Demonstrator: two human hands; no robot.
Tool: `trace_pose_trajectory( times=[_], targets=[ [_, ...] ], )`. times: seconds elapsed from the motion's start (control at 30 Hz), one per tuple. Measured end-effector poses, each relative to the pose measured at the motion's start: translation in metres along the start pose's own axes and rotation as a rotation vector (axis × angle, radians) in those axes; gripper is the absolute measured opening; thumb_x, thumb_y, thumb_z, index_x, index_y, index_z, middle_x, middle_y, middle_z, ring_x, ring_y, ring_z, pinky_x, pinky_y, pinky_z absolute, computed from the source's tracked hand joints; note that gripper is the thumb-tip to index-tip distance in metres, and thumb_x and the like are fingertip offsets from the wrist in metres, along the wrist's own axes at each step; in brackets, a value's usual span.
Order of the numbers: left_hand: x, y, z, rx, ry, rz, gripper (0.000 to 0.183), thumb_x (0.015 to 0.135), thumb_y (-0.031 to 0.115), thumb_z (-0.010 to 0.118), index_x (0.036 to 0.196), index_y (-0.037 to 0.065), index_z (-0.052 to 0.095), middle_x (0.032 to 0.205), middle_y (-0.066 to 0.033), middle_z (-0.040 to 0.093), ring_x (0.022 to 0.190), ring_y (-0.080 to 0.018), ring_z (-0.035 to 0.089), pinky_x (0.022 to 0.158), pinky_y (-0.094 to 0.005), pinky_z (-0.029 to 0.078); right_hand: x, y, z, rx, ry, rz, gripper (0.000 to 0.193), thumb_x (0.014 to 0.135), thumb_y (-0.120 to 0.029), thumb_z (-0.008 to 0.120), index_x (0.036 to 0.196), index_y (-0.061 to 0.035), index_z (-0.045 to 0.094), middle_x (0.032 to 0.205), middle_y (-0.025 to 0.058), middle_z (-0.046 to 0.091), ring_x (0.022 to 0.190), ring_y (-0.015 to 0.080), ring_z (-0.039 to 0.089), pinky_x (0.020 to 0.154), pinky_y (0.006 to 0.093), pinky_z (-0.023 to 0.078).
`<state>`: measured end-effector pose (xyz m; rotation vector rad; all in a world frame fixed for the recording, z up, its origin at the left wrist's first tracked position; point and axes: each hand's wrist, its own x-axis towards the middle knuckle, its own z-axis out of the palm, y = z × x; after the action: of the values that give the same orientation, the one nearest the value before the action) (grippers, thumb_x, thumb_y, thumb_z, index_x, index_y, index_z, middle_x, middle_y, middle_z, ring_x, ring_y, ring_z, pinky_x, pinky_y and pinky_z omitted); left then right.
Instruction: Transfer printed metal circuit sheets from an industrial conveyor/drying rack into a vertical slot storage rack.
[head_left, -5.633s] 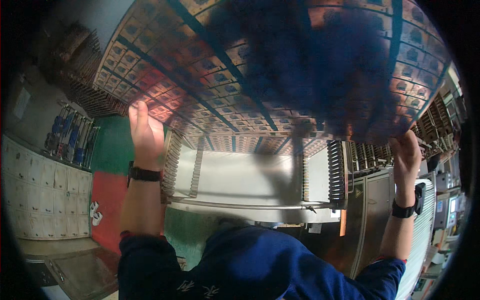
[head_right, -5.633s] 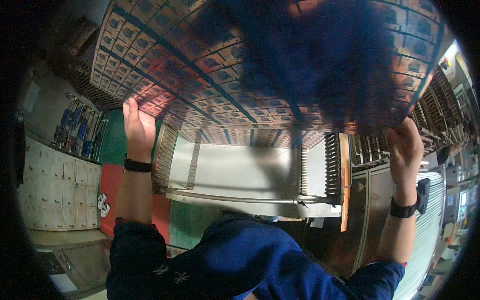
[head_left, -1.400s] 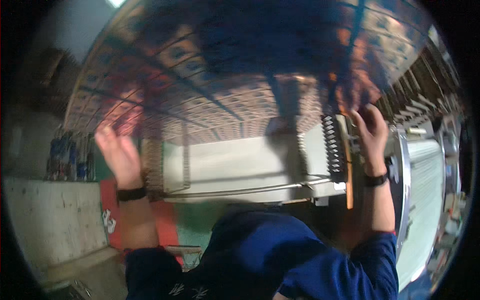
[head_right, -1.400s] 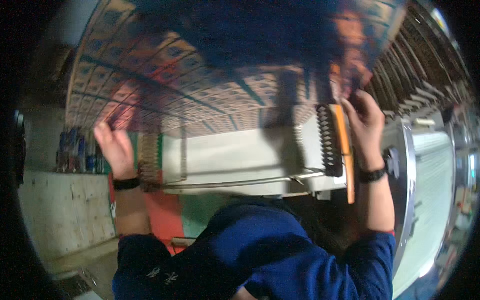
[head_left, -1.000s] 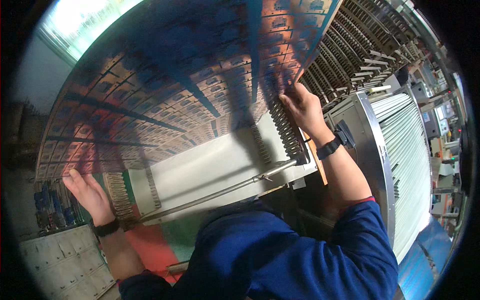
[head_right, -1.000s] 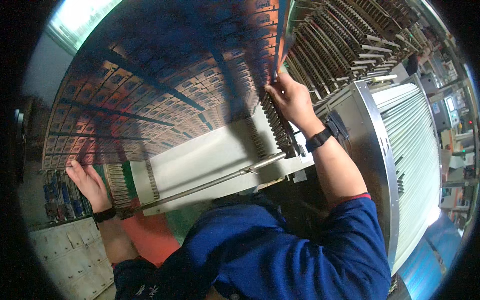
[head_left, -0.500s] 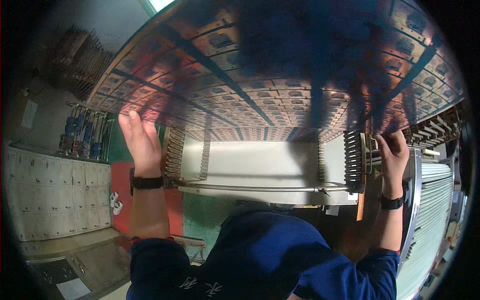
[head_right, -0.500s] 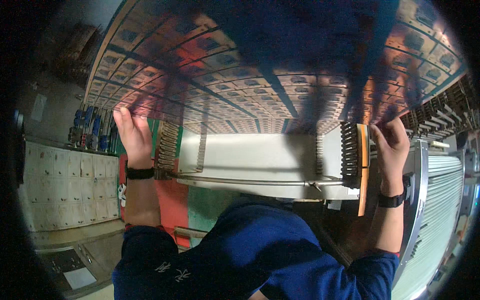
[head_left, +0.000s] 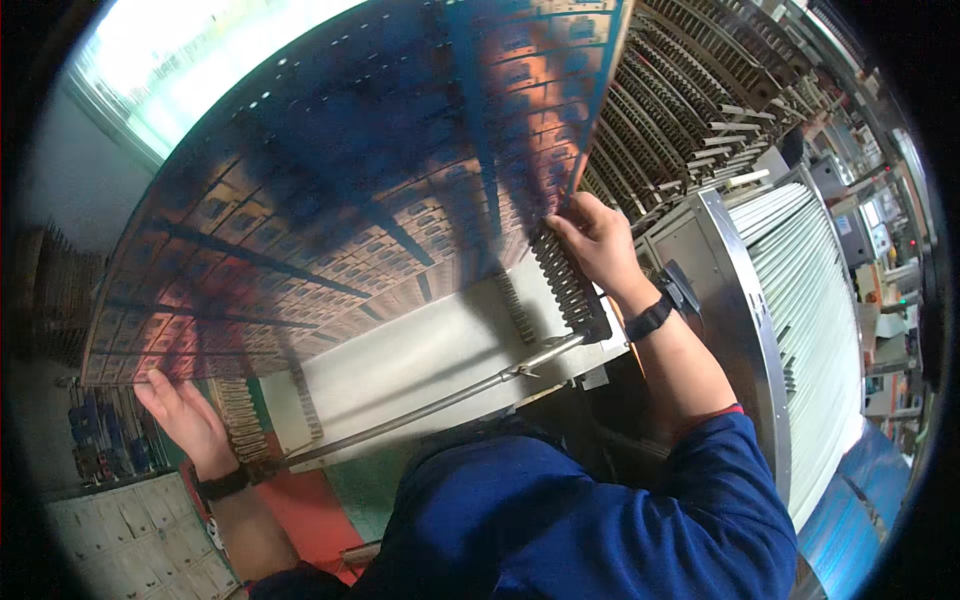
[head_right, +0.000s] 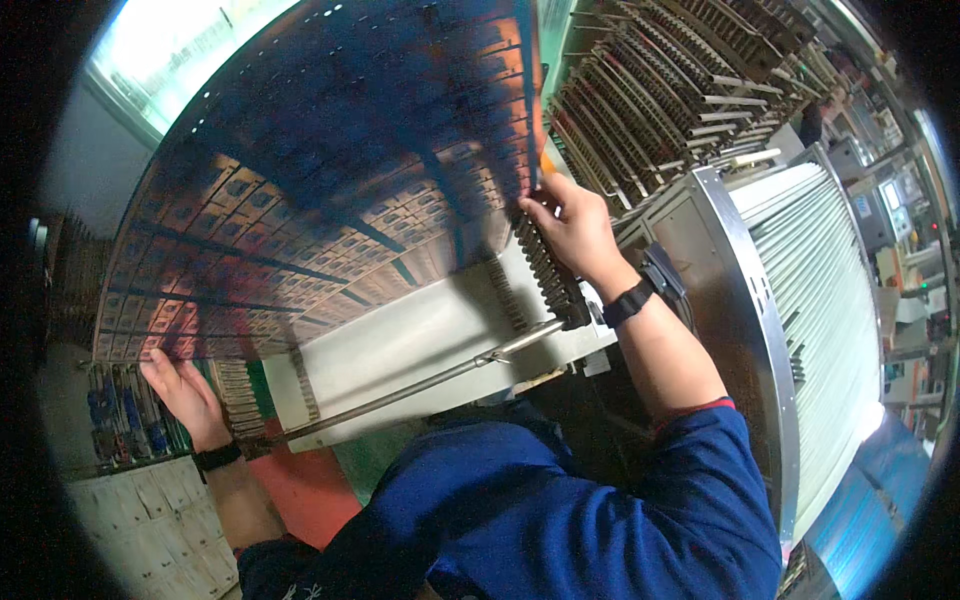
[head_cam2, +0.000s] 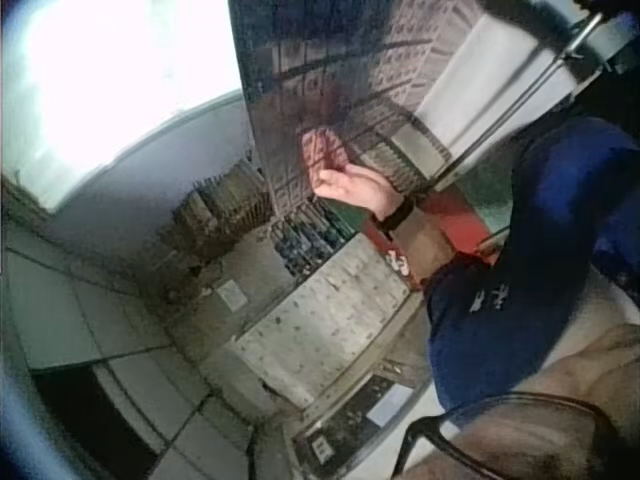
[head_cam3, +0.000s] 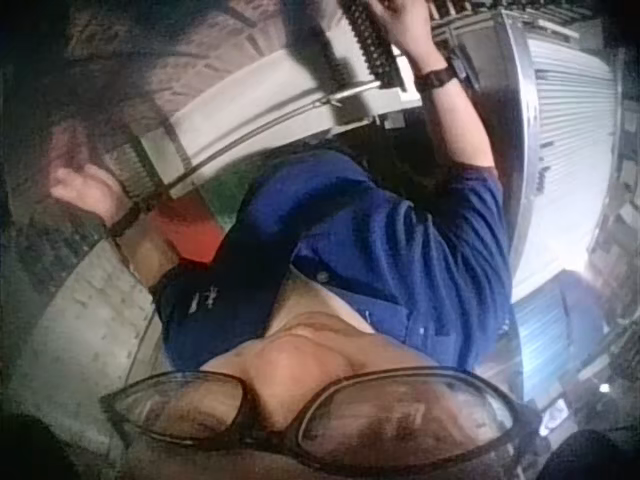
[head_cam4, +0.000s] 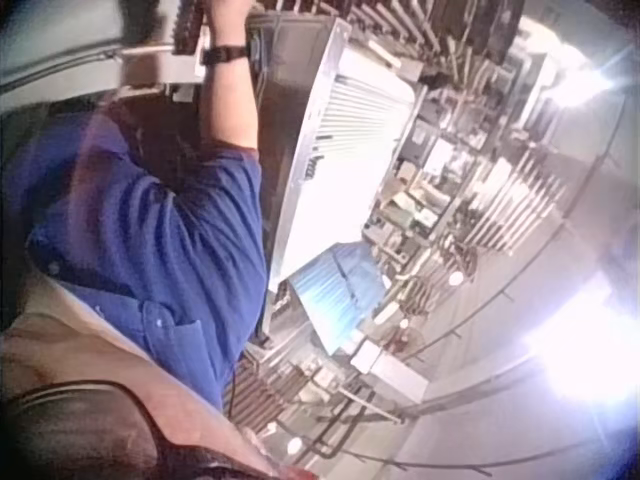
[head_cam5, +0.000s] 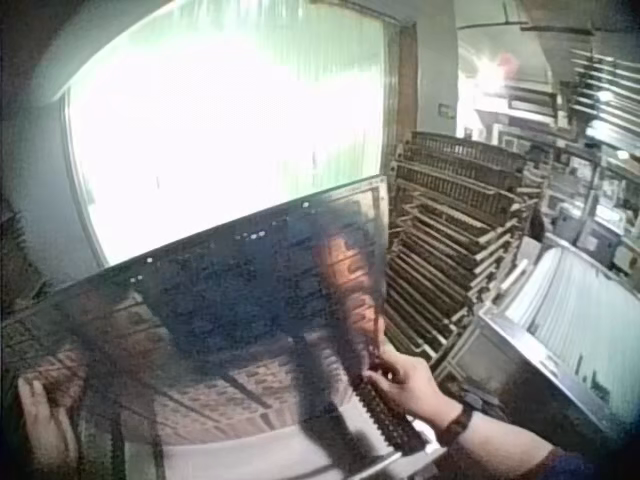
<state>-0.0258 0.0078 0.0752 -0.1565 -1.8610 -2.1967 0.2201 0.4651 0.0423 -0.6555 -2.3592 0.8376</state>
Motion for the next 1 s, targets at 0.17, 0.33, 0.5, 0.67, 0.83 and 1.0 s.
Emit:
trace_pose_trajectory(
  times=[0.17, 0.33, 0.5, 0.67, 0.83, 1.0],
  targets=[
    [-0.002, -0.001, -0.002, 0.002, -0.085, 0.087, 0.036, 0.104, 0.028, 0.049, 0.133, 0.005, 0.044, 0.13, -0.0088, 0.051, 0.117, -0.016, 0.05, 0.096, -0.0285, 0.042, -0.008, 0.004, 0.002, 0.044, 0.17, -0.133, 0.031, 0.081, -0.004, 0.077, 0.108, -0.0003, 0.061, 0.1, 0.0089, 0.061, 0.085, 0.0153, 0.064, 0.073, 0.0275, 0.055],
    [0.0, -0.011, -0.009, -0.088, -0.002, 0.077, 0.033, 0.104, 0.024, 0.049, 0.13, 0.005, 0.043, 0.128, -0.0102, 0.052, 0.115, -0.017, 0.051, 0.097, -0.0326, 0.042, -0.02, 0.011, -0.029, 0.221, 0.024, -0.025, 0.012, 0.09, 0.001, 0.066, 0.097, 0.0018, 0.056, 0.088, 0.0021, 0.052, 0.082, 0.0081, 0.052, 0.072, 0.0219, 0.045],
    [-0.001, -0.014, -0.009, -0.251, -0.128, 0.108, 0.028, 0.101, 0.014, 0.054, 0.125, 0.005, 0.044, 0.116, -0.0034, 0.053, 0.099, -0.0104, 0.05, 0.085, -0.0286, 0.044, -0.019, -0.005, -0.02, -0.031, -0.051, -0.082, 0.011, 0.095, -0.005, 0.062, 0.095, 0.0027, 0.055, 0.078, 0.0098, 0.054, 0.074, 0.0104, 0.05, 0.067, 0.0254, 0.044],
    [-0.002, -0.01, -0.018, -0.06, -0.03, 0.086, 0.03, 0.101, 0.024, 0.056, 0.122, 0.005, 0.046, 0.115, -0.0048, 0.051, 0.105, -0.0114, 0.047, 0.086, -0.0268, 0.042, -0.012, -0.012, -0.007, -0.131, -0.16, -0.072, 0.011, 0.093, -0.006, 0.06, 0.101, 0.0016, 0.058, 0.083, 0.0164, 0.06, 0.075, 0.0178, 0.058, 0.069, 0.0316, 0.047],
    [-0.003, -0.007, -0.018, -0.107, -0.171, 0.071, 0.028, 0.105, 0.023, 0.046, 0.124, 0.002, 0.045, 0.127, -0.0109, 0.052, 0.117, -0.0202, 0.051, 0.101, -0.0345, 0.043, -0.011, -0.012, -0.012, -0.135, -0.082, -0.146, 0.015, 0.091, -0.017, 0.065, 0.094, -0.0021, 0.065, 0.083, 0.0199, 0.064, 0.078, 0.0396, 0.064, 0.069, 0.0421, 0.051],
    [-0.009, -0.002, -0.008, -0.091, -0.206, 0.067, 0.034, 0.106, 0.022, 0.045, 0.13, 0.0, 0.039, 0.131, -0.0131, 0.049, 0.12, -0.0212, 0.05, 0.103, -0.0366, 0.042, -0.012, -0.011, -0.021, -0.079, -0.087, -0.117, 0.016, 0.091, -0.017, 0.065, 0.094, -0.002, 0.066, 0.082, 0.0189, 0.064, 0.079, 0.0388, 0.063, 0.07, 0.0422, 0.051]
  ],
)
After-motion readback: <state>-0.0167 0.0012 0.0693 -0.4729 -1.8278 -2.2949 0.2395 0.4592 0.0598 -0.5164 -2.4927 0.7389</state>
